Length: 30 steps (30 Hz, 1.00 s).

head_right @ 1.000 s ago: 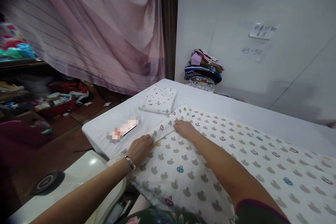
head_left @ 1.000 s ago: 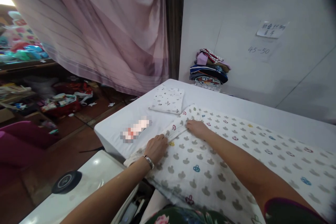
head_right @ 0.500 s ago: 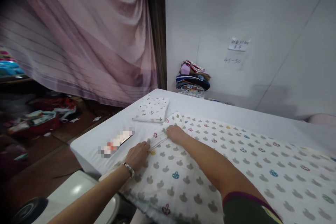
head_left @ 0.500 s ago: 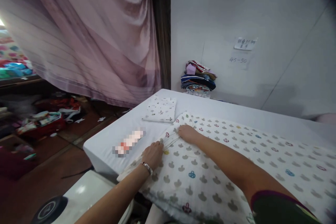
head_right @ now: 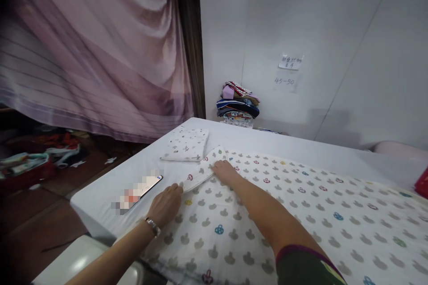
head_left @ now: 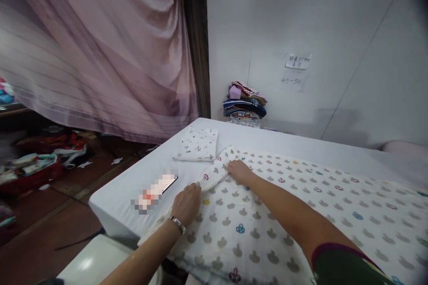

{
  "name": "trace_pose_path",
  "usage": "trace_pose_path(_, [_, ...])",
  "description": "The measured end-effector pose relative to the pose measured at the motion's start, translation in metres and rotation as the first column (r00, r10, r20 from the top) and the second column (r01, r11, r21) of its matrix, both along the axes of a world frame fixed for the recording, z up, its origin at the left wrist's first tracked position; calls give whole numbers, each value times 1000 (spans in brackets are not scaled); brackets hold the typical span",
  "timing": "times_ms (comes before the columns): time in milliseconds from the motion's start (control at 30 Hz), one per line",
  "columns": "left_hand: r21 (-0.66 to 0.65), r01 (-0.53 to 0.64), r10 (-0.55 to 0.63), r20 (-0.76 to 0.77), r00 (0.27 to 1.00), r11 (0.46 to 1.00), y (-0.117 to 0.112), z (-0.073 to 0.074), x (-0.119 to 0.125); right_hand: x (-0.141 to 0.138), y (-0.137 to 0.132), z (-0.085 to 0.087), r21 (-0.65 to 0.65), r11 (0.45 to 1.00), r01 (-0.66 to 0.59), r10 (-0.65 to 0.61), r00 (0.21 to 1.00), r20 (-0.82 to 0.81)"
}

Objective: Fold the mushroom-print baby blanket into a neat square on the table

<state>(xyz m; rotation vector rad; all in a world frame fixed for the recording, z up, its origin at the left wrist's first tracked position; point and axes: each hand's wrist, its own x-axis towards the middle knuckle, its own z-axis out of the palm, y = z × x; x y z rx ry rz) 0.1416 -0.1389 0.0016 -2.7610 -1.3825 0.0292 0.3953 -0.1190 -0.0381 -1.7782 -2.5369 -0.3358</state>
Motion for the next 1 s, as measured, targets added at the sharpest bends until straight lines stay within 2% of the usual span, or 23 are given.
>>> trace_pose_path(133, [39, -6, 6, 14, 1000, 999, 3, 5, -3, 12, 7, 0, -17, 998, 53, -54, 998, -40])
trace_pose_path(267, [4, -28, 28, 15, 1000, 1000, 13, 21, -7, 23, 17, 12, -27, 997, 72, -74, 993, -92])
trace_pose_path(400, [2, -96, 95, 104, 990, 995, 43, 41, -18, 32, 42, 41, -20, 991, 133, -134, 975, -176])
trace_pose_path(533, [-75, -179, 192, 256, 947, 981, 82, 50, -34, 28, 84, 86, 9, 988, 156, -149, 959, -241])
trace_pose_path(667, [-300, -210, 299, 289, 910, 931, 108, 42, -45, 14, 128, 125, -52, 979, 197, -203, 932, -299])
trace_pose_path(767, [-364, -183, 305, 313, 899, 913, 116, 30, -50, -2, 156, 136, -89, 975, 203, -221, 931, -291])
trace_pose_path(867, [-356, -205, 311, 273, 910, 912, 118, 16, -54, -19, 180, 129, -147, 959, 243, -277, 918, -285])
trace_pose_path(1000, [-362, -244, 328, 192, 925, 900, 121, -1, -55, -39, 206, 104, -271, 916, 296, -369, 888, -275])
